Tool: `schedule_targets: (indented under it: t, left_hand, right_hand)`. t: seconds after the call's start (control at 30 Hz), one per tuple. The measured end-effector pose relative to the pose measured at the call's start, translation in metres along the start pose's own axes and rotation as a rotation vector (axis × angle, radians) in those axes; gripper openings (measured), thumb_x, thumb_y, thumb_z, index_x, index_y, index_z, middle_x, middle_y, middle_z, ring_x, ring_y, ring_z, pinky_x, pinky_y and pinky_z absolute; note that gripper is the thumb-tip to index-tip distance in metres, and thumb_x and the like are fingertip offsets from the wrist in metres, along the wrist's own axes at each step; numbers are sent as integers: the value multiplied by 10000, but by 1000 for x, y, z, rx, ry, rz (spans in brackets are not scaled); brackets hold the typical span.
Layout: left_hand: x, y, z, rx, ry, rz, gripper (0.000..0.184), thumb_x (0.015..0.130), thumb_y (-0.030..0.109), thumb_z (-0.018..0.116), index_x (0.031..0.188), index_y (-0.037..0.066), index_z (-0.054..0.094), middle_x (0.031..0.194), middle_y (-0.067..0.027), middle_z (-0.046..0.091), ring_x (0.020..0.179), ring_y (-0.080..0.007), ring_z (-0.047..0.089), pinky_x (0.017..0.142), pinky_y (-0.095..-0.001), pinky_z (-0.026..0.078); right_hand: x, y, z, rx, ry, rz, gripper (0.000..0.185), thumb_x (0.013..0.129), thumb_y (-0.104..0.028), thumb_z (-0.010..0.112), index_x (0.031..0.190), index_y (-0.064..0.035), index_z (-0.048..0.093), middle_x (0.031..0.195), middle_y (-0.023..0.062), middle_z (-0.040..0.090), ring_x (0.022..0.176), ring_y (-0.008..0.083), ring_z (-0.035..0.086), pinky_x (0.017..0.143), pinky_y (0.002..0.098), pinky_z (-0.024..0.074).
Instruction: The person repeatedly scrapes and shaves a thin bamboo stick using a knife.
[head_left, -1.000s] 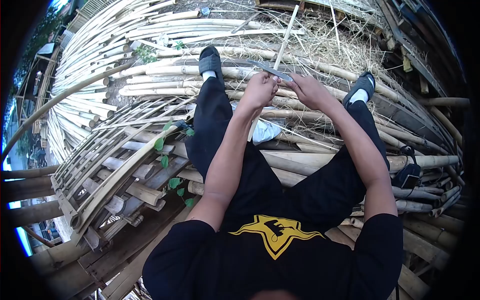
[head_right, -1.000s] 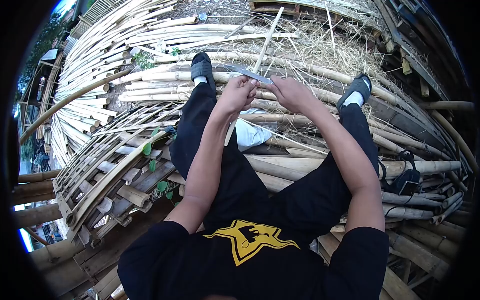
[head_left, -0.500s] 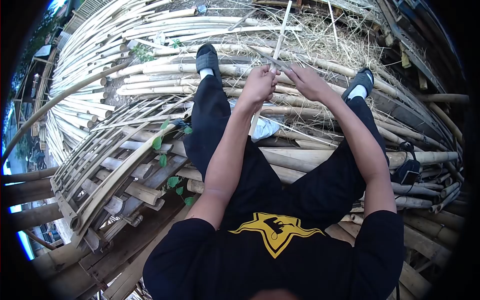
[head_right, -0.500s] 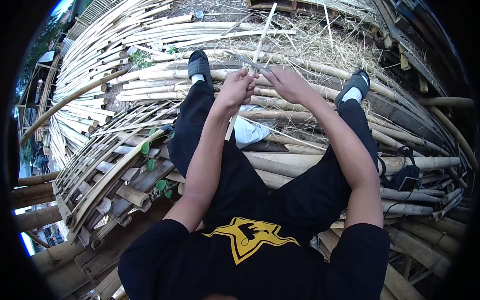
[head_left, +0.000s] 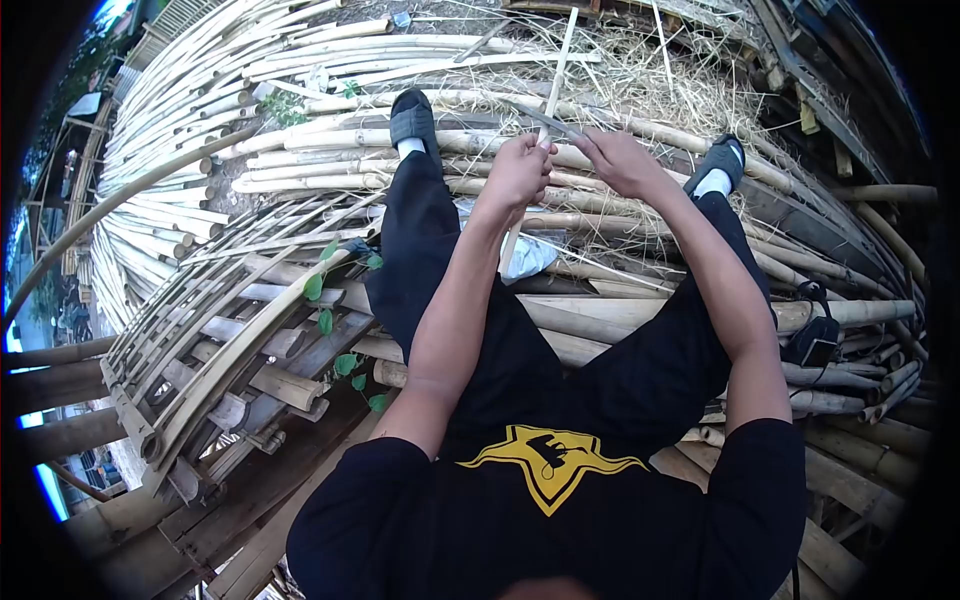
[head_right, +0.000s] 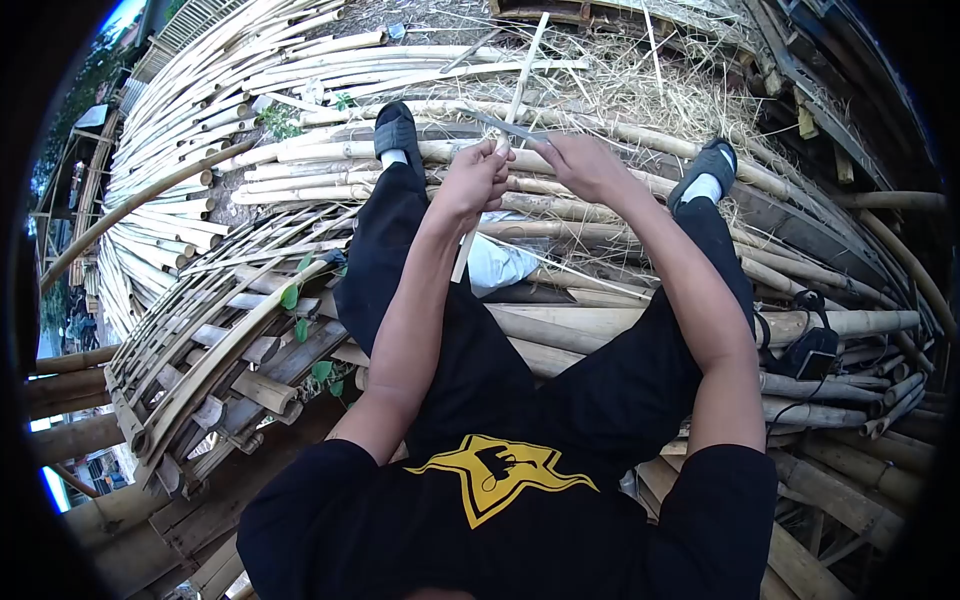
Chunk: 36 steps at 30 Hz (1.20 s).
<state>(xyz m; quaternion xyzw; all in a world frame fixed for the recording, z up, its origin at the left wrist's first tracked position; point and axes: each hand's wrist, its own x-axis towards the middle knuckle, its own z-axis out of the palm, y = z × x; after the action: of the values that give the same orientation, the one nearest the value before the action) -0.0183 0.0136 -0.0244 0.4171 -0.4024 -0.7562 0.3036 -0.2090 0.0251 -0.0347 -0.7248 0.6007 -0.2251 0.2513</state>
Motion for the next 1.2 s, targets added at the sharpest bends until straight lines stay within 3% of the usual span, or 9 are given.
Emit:
schedule_targets:
  t: [0.17,0.2,0.3,0.37,0.43,0.5,0.77,1.03,1.2]
  left_hand:
    - [-7,-1,-1,44,-37,-24,147,994,176,440,946,45,488,595,69,335,413,-18,259,360,-205,179]
    - [-8,-7,2,52,-82,-44,149,993,174,442,946,41,488,598,68,335,413,-19,259,361,-204,179]
    - [-3,-6,10,-2,-93,-54,157,996,172,436,942,32,484,600,67,332,411,-23,244,361,-208,176]
    - [-3,-2,8,-23,-72,-75,163,999,170,427,937,31,485,593,66,332,412,-24,249,358,-207,180]
    - [-4,-5,3,-10,-49,-67,151,999,165,431,950,37,495,579,66,325,402,-20,244,347,-202,176]
    - [-7,-4,0,8,-78,-65,159,1001,177,431,962,38,497,581,67,328,403,-17,242,345,-202,170]
    - [-4,-1,-3,6,-16,38,231,1010,256,420,951,43,489,566,58,342,397,-25,270,340,-199,201]
    - [-7,-10,17,16,-220,58,235,1009,244,420,932,29,473,528,32,359,369,-64,315,322,-219,272]
    - [0,-20,25,277,-47,125,252,1013,246,399,925,22,477,526,24,387,355,-59,319,301,-226,276]
  right_hand:
    - [-6,9,-7,-267,-15,-215,329,974,-368,407,936,-56,507,676,231,585,688,428,589,626,521,449]
    - [7,44,-14,-373,218,-43,313,963,-364,432,929,-64,515,652,215,594,665,412,604,595,522,460]
    - [11,47,-20,-428,225,-9,388,956,-425,426,901,-57,538,659,222,599,688,414,614,611,538,461]
    - [15,44,-8,-268,162,92,469,973,-465,367,892,-39,544,691,259,578,650,432,584,629,539,445]
    - [17,30,2,83,20,50,512,970,-493,372,829,-25,525,622,172,549,539,320,526,565,456,447]
    - [9,21,6,585,-198,481,565,960,-556,358,745,-50,485,609,29,473,537,124,436,514,316,397]
    - [-3,-2,-7,-174,-11,78,402,925,-388,515,893,10,553,711,216,597,680,385,575,658,449,440]
    - [14,19,-42,-382,72,420,397,809,-382,606,815,8,682,821,238,662,816,378,653,738,456,521]
    - [16,15,-30,-355,48,479,363,769,-311,629,830,44,675,854,267,657,849,396,650,773,456,515]
